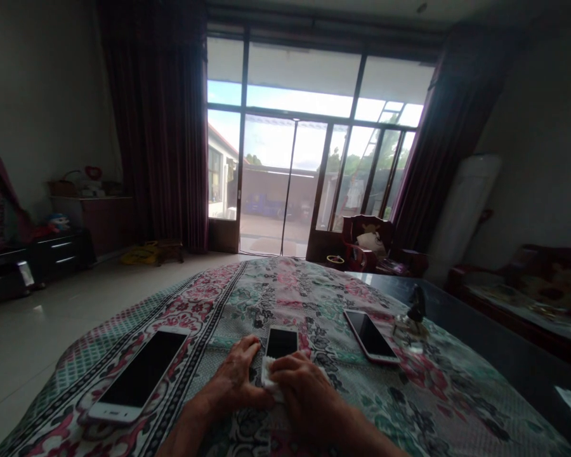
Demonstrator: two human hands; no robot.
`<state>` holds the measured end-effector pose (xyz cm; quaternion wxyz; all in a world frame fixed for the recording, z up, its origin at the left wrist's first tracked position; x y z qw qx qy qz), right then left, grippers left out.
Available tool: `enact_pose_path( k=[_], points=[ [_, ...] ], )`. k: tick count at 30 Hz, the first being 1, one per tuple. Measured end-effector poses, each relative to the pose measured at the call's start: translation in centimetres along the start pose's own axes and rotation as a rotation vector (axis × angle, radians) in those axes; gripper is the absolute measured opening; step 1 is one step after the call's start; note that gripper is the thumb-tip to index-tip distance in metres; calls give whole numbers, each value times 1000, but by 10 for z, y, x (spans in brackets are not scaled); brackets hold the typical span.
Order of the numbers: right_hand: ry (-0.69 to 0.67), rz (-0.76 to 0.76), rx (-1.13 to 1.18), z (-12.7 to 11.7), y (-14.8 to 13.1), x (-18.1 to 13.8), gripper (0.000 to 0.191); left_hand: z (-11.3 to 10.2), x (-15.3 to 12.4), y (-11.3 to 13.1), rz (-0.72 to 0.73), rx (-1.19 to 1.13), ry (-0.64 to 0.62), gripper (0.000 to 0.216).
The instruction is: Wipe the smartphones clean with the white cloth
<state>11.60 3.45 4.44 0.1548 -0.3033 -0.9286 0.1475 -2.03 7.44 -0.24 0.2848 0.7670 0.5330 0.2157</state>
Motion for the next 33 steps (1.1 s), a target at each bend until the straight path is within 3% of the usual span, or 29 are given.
enact_pose_path(
  k=[9,12,16,24,28,33],
  points=[
    [65,97,-71,-14,56,54,32,-3,-1,1,38,1,13,95],
    [81,131,-89,-17,67,57,31,-3,-1,-1,56,16,40,93],
    [104,115,-97,-20,61,34,31,-1,0,-2,78,35,46,91],
    [-19,-27,-34,-11,7,-23,32,-2,-1,4,69,85,25,90],
    [-4,15,-71,-10,17,-10,29,-2,-1,5,63,90,12,89],
    [37,131,-154,-13,47,43,28,0,0,2,76,84,8,92]
  ],
)
Point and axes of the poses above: each hand's wrist, its own x-axis towards the middle knuckle, its own z-axis out of the palm, y = z × x, the point moved 8 cm from there along x, towards the middle knuckle, and after that the axes turned 12 degrees about -y, right-handed, at the moved point
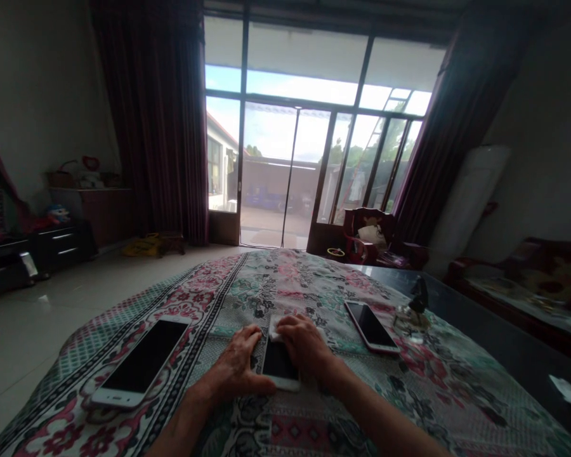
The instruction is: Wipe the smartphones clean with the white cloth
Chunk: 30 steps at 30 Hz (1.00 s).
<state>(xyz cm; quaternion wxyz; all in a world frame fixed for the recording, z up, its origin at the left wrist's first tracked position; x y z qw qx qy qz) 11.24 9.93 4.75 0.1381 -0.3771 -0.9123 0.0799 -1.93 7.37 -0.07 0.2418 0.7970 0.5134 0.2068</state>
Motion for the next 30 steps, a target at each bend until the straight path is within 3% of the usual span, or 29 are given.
enact_pose_path(
  k=[3,6,16,19,25,30],
  points=[
    [6,74,-37,2,8,24,29,-1,0,-1,7,-16,22,94],
    [4,81,-48,4,4,26,29,0,0,-4,-14,-34,28,99],
    [-37,-149,101,11,-40,-43,24,-2,0,-1,-99,-54,-50,104],
    [-21,-134,116,8,-31,-47,27,-1,1,-1,-88,-39,-57,103],
    [41,57,-4,-4,11,-25,31,-3,0,0,-81,-32,-55,102],
    [-2,96,-102,-1,14,0,30,-5,-1,3,-91,-41,-55,101]
  ],
)
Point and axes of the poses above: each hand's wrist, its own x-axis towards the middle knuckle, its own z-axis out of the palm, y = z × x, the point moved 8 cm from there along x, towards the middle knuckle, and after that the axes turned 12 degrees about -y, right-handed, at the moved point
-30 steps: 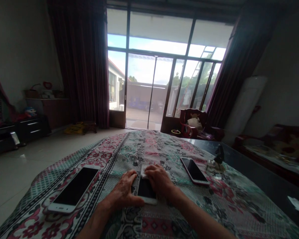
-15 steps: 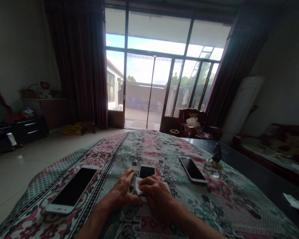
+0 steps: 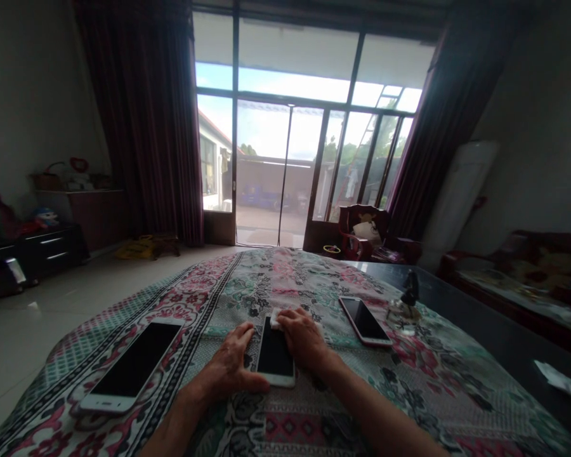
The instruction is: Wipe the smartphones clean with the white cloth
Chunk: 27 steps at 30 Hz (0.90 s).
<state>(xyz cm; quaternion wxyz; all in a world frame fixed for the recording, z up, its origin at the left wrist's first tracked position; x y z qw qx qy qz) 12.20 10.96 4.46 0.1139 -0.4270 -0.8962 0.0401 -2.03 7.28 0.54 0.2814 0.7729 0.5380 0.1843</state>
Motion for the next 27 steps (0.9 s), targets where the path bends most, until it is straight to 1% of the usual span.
enact_pose_path(
  k=[3,5,10,12,15,18,21,24,27],
  points=[
    [-4,-15,-6,1,-11,5,31,-1,0,0,14,-11,16,100],
    [-8,-61,19,0,-21,1,32,-1,0,-2,24,-10,20,100],
    [-54,-205,124,1,-43,-35,30,3,2,-6,38,-2,32,100],
    [-38,-231,163,0,-43,-51,31,2,2,-6,59,2,49,98],
    [19,-245,222,-3,-36,-68,33,3,2,-7,70,13,50,96],
    [65,-182,250,-5,-20,-70,32,3,2,-7,69,22,38,95],
    [89,-67,217,-8,-3,-59,30,2,2,-7,70,32,40,91],
    [85,25,154,-9,9,-47,29,2,2,-4,73,53,25,89],
    [77,45,114,-9,13,-40,27,2,1,0,91,83,14,87]
  ],
)
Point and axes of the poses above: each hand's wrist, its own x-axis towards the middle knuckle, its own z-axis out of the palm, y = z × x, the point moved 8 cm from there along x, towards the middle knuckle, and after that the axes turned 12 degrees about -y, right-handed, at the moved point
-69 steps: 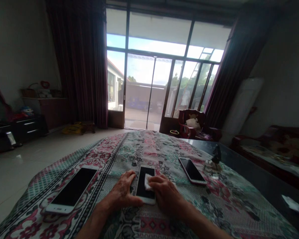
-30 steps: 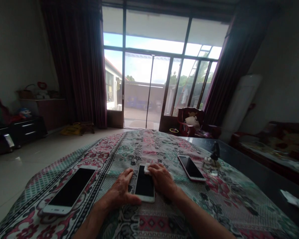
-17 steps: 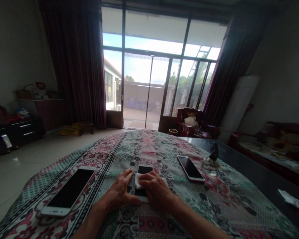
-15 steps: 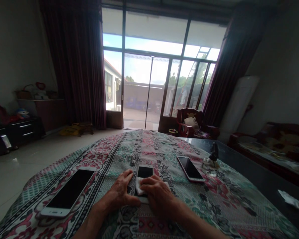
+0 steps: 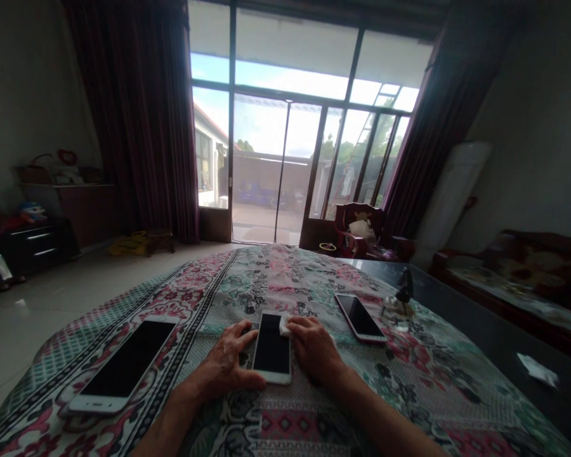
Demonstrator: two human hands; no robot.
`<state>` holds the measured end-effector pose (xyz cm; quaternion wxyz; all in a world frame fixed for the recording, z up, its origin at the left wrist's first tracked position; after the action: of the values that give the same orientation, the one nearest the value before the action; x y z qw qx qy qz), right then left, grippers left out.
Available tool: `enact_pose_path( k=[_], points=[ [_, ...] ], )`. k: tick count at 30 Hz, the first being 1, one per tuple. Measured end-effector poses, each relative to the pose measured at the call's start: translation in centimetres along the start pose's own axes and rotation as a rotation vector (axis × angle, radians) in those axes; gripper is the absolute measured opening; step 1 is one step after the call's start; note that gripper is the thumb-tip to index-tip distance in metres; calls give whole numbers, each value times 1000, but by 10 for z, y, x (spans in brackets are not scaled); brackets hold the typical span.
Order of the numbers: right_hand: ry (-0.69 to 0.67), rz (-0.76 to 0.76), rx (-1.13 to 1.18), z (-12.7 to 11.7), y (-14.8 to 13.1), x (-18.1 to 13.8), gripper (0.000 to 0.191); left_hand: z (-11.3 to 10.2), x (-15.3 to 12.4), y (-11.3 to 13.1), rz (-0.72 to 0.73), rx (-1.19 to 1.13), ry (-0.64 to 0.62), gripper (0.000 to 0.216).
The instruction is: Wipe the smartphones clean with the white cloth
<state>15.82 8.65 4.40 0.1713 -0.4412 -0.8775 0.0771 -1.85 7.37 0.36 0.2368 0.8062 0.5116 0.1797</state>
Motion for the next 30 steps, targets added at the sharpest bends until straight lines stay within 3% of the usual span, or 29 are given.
enact_pose_path(
  k=[8,13,24,27,30],
  points=[
    [9,4,-11,4,5,-2,32,-4,0,5,37,10,99,65],
    [6,-11,-2,1,4,-2,32,-11,0,7,46,-25,121,33],
    [-71,-271,87,10,-61,-31,32,-8,0,-1,67,-55,171,36],
    [-63,-235,77,9,-54,-26,31,-9,0,0,80,-32,168,38],
    [-8,-113,57,2,-30,-17,29,-9,1,2,78,-10,141,39]
  ],
)
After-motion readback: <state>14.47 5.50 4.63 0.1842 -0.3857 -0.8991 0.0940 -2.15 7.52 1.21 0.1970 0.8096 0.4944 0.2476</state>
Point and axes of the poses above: each hand's wrist, its own x-axis towards the middle knuckle, its own z-axis out of the palm, y = z × x, the point moved 8 cm from there along x, towards the middle knuckle, and after that the axes turned 12 degrees about -y, right-handed, at the moved point
